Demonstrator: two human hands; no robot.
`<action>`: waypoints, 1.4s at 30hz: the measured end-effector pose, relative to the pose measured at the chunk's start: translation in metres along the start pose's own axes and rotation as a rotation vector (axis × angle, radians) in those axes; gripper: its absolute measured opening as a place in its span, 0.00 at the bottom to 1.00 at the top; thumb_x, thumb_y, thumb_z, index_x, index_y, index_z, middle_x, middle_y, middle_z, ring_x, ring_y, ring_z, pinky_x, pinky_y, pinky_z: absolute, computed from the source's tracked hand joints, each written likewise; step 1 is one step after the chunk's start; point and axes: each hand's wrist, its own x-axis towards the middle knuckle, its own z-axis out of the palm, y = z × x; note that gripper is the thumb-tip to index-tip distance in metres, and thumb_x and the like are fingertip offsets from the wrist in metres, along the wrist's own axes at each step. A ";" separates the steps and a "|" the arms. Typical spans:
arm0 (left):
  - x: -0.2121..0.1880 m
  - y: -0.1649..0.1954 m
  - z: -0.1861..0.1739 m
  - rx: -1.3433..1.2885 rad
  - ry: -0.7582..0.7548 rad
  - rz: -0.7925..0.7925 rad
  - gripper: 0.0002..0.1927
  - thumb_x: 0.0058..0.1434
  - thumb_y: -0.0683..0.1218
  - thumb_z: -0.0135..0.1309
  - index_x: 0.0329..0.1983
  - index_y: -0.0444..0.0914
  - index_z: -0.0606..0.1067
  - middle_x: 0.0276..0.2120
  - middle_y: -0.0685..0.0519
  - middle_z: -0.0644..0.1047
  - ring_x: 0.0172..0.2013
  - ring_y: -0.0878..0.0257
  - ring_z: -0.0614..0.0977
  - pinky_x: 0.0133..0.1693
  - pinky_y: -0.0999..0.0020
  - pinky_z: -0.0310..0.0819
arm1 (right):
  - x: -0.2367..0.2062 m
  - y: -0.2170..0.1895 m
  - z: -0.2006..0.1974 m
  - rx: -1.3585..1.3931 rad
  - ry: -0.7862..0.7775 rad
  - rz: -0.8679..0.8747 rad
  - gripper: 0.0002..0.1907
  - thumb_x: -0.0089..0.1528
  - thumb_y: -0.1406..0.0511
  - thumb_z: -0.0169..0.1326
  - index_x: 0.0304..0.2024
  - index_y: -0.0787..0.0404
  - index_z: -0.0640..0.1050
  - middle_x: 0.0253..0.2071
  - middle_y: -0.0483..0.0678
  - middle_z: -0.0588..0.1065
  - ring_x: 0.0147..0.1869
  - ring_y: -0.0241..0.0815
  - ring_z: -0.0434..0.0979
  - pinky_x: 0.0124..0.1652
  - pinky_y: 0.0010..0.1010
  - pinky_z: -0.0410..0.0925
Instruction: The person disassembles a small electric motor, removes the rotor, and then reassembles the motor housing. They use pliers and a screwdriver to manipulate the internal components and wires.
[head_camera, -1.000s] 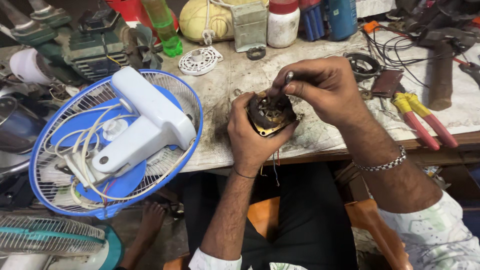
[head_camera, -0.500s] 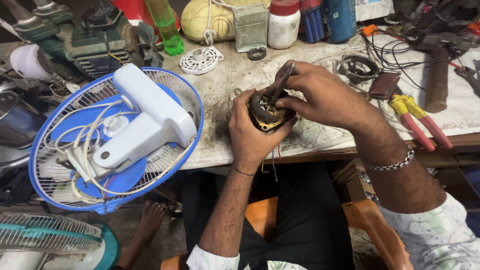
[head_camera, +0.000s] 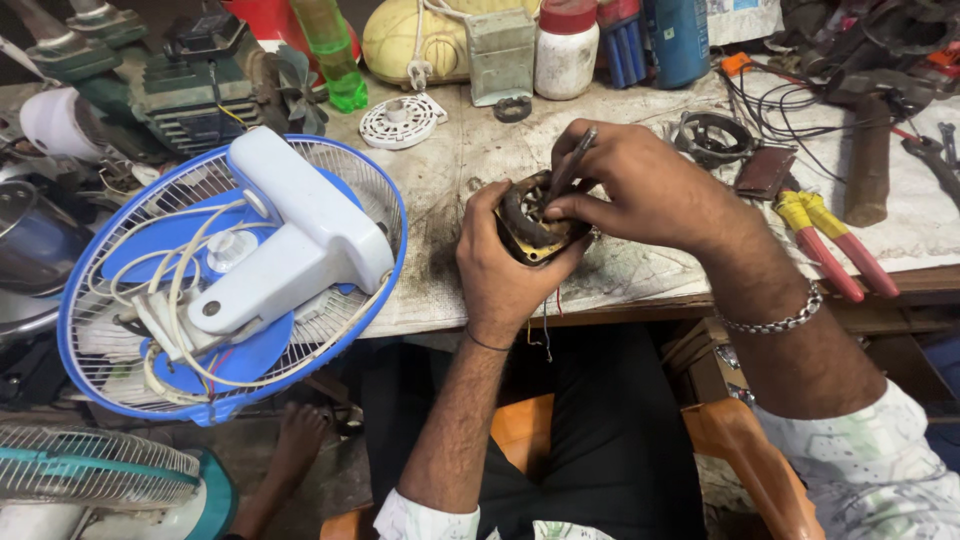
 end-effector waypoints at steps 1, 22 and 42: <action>0.000 0.000 0.000 -0.006 -0.001 -0.009 0.45 0.45 0.53 0.78 0.59 0.35 0.66 0.51 0.44 0.76 0.51 0.50 0.83 0.53 0.57 0.81 | -0.002 0.002 -0.001 0.013 0.008 -0.020 0.14 0.57 0.61 0.67 0.38 0.65 0.84 0.39 0.52 0.78 0.39 0.47 0.83 0.40 0.36 0.77; -0.002 -0.002 0.000 0.009 0.010 -0.006 0.44 0.45 0.53 0.77 0.59 0.35 0.65 0.51 0.44 0.76 0.51 0.49 0.83 0.53 0.57 0.81 | -0.006 0.012 0.005 0.033 -0.010 -0.028 0.14 0.56 0.63 0.62 0.39 0.68 0.83 0.42 0.55 0.76 0.45 0.50 0.81 0.47 0.40 0.77; -0.002 0.000 -0.002 -0.035 -0.011 -0.117 0.44 0.44 0.54 0.77 0.59 0.34 0.67 0.50 0.43 0.78 0.51 0.49 0.84 0.54 0.56 0.80 | -0.001 0.016 0.004 1.068 0.024 -0.150 0.15 0.74 0.65 0.52 0.59 0.69 0.75 0.52 0.53 0.80 0.61 0.42 0.81 0.62 0.34 0.75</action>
